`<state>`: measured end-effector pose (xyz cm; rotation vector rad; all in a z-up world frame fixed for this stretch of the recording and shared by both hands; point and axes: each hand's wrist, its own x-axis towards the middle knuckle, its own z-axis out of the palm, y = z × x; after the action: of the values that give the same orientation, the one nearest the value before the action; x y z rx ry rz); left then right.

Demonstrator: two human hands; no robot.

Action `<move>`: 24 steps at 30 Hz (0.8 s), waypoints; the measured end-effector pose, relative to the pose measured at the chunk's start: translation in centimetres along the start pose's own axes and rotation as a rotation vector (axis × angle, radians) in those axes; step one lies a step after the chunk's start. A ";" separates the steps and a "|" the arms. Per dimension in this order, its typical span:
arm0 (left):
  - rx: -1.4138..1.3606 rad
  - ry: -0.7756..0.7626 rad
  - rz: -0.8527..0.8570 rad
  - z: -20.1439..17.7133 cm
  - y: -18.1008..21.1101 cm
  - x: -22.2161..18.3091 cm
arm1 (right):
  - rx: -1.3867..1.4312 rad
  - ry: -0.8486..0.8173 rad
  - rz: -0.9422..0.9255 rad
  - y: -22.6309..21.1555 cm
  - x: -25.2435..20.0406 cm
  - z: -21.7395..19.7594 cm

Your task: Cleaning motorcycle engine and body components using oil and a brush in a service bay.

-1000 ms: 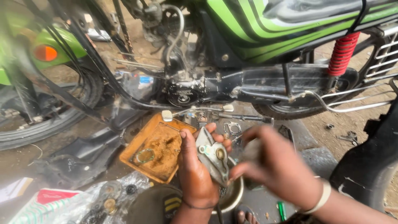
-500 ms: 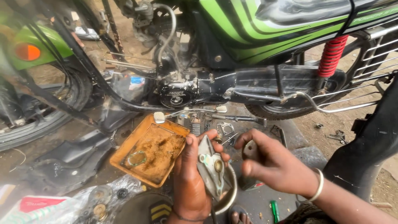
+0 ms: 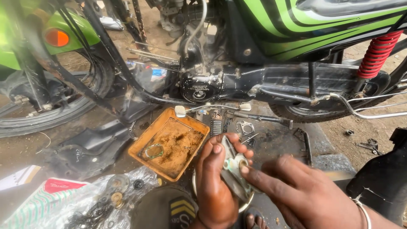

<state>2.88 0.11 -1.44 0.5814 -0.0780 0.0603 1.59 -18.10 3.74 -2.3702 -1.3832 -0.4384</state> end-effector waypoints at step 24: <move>0.146 -0.235 0.217 -0.5 -1.1 -1.0 | 0.113 -0.021 0.114 0.0 -2.2 0.9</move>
<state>1.99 -0.53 -2.54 0.7232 -0.3679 0.2096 0.67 -19.33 1.96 -2.3527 -1.2395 -0.2974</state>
